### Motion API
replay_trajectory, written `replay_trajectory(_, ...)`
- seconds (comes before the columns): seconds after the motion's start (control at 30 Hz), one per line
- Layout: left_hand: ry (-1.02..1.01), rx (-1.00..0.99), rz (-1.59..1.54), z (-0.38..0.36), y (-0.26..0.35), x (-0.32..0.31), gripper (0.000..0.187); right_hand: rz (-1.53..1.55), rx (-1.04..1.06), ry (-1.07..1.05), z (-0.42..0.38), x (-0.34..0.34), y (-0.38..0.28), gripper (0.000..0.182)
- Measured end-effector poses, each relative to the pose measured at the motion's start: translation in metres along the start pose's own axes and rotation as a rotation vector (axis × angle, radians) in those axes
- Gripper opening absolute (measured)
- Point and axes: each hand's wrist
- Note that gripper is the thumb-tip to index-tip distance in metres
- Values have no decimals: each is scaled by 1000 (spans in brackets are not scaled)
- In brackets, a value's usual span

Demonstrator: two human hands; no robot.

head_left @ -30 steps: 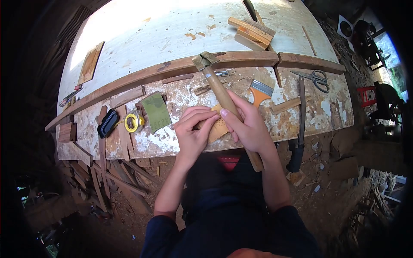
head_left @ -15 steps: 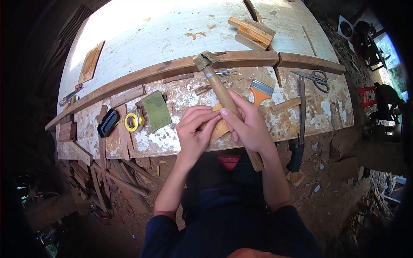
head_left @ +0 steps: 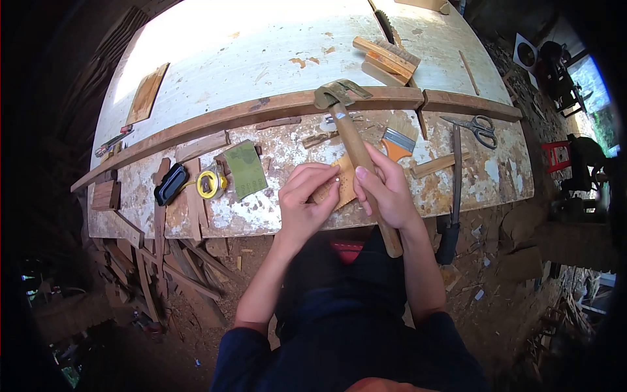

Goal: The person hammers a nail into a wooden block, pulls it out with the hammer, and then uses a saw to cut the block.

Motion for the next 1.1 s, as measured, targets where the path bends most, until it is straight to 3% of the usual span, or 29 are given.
replay_trajectory(0.2, -16, 94, -54, -6, -3, 1, 56, 31, -12, 52, -63, -11, -37, 66)
replay_trajectory(0.37, -20, 93, -74, -6, -6, 1, 60, 28, -142, 75, -104, -26, -50, 73)
replay_trajectory(0.47, -25, 97, -88, -6, -5, 2, 61, 96, -102, 37, -118, -29, -38, 71)
replay_trajectory(0.67, -24, 128, -113, -6, -6, 1, 62, 64, -362, 125, -111, -41, -48, 77)
replay_trajectory(0.77, -30, 137, -111, -6, -4, 2, 61, 126, -169, 90, -127, -43, -52, 77)
replay_trajectory(0.87, -26, 131, -92, -5, -3, 4, 61, 175, -102, 66, -126, -43, -44, 80)
replay_trajectory(0.97, -26, 146, -104, -6, -3, 2, 62, 78, -442, 98, -108, -41, -45, 86)
replay_trajectory(1.1, -29, 136, -97, -5, -4, 3, 64, 123, -194, 107, -126, -50, -54, 82)
Point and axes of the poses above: each hand's wrist, its own z-axis towards the middle knuckle, its own x-axis out of the back of the hand, y = z × x, and after that the axes turned 6 degrees about -y, right-handed
